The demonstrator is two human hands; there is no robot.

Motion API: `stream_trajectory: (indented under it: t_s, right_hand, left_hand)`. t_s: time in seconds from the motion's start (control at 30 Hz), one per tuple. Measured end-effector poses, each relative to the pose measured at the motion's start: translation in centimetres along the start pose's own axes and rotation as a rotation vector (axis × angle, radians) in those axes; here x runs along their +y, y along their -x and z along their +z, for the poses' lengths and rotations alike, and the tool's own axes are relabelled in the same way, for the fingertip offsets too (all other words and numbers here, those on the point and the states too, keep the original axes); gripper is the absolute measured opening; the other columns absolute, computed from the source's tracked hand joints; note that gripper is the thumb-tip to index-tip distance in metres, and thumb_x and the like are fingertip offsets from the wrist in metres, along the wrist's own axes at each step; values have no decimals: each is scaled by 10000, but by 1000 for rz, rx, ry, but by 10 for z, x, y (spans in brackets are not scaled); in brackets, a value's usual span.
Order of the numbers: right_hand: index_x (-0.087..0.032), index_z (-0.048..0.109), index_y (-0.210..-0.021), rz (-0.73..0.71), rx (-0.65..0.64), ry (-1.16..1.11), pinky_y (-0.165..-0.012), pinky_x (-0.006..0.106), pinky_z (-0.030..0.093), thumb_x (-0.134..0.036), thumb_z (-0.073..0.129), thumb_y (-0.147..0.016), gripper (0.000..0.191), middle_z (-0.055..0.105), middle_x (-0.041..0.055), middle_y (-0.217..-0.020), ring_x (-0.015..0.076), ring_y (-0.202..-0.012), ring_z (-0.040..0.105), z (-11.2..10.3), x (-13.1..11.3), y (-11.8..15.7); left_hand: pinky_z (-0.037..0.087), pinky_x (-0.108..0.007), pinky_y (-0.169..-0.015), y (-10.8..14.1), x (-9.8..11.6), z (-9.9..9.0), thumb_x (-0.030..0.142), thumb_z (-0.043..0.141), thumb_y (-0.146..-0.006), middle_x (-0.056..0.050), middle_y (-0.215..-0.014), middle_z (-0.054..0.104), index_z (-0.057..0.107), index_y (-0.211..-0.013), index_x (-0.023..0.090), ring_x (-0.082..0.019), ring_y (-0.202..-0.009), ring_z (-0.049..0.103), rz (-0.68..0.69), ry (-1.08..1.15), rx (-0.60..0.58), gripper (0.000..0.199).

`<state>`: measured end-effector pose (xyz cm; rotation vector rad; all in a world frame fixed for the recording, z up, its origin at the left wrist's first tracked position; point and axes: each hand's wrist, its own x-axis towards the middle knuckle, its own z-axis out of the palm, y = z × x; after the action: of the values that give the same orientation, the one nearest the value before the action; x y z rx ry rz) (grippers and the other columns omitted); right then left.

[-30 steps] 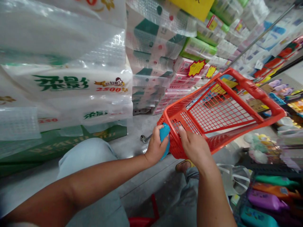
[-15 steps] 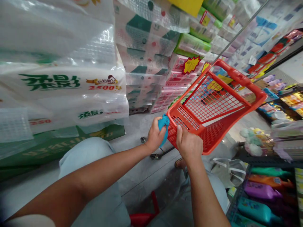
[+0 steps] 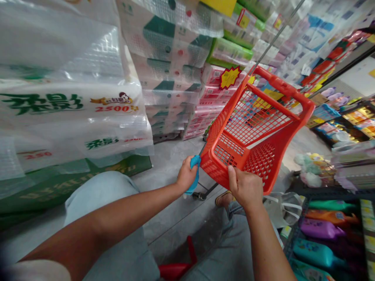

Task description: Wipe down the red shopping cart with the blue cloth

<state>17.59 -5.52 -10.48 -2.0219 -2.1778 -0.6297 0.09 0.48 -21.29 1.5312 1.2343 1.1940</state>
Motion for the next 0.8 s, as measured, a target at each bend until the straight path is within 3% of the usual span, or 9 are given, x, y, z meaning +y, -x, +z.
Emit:
stream_trajectory:
  t_s: [0.17, 0.27, 0.37, 0.43, 0.53, 0.63, 0.7, 0.8]
  right_hand:
    - [-151, 621, -585, -56, 30, -70, -555, 279, 213, -445, 329, -1040, 616, 572, 57, -510, 114, -476, 473, 2, 25, 13]
    - [-162, 582, -546, -65, 0, -130, -559, 278, 236, -470, 317, -1036, 636, 556, 51, -506, 115, -487, 489, 0, 37, 18]
    - [-181, 559, -529, 4, -113, -206, -541, 281, 242, -556, 279, -1019, 678, 557, 53, -505, 126, -477, 486, -4, 44, 18]
    - [-198, 578, -538, 95, -227, -257, -525, 284, 255, -646, 244, -988, 718, 586, 69, -520, 152, -488, 513, -6, 44, 11]
    - [-208, 713, -773, 188, -324, -444, -606, 289, 392, -700, 150, -969, 772, 719, 109, -751, 220, -718, 660, -6, 26, -11]
    - [-199, 696, -1075, 215, -312, -581, -782, 317, 462, -663, 84, -986, 773, 737, 125, -1013, 244, -964, 677, -7, -8, -42]
    - [-159, 653, -1123, 260, -336, -457, -748, 325, 452, -632, 98, -999, 740, 727, 153, -971, 256, -905, 680, -8, -30, -58]
    - [-132, 623, -1096, 296, -385, -211, -617, 299, 363, -531, 140, -1032, 630, 710, 160, -852, 240, -742, 666, -12, -49, -65]
  left_hand:
    - [435, -341, -1091, 8, 8, 11, 138, 546, -814, -40, -1211, 554, 510, -1228, 248, -183, -1187, 546, 127, 25, -89, 431]
    - [466, -389, -1043, 8, 3, 14, 107, 497, -807, -59, -1148, 562, 527, -1171, 225, -208, -1120, 568, 71, 7, -100, 384]
    - [467, -407, -1039, 5, 2, 13, 94, 478, -802, -64, -1132, 564, 525, -1162, 219, -214, -1109, 569, 51, 9, -95, 384]
    - [448, -383, -1066, 3, 8, 9, 115, 512, -800, -55, -1173, 566, 522, -1195, 234, -207, -1151, 554, 128, 28, -131, 413]
    - [438, -374, -1074, 1, 16, 6, 139, 548, -795, -50, -1205, 571, 531, -1209, 245, -212, -1180, 543, 201, 64, -179, 428]
    - [435, -403, -1074, -2, 9, 9, 125, 522, -803, -64, -1184, 584, 538, -1172, 220, -220, -1163, 555, 69, 83, -156, 381]
    - [457, -421, -1044, -5, 1, 12, 120, 497, -814, -66, -1123, 607, 539, -1131, 201, -218, -1109, 581, -14, 88, -135, 330]
    - [492, -406, -999, -12, 2, 13, 152, 491, -845, -54, -1060, 634, 536, -1101, 195, -205, -1054, 608, -37, 124, -133, 264]
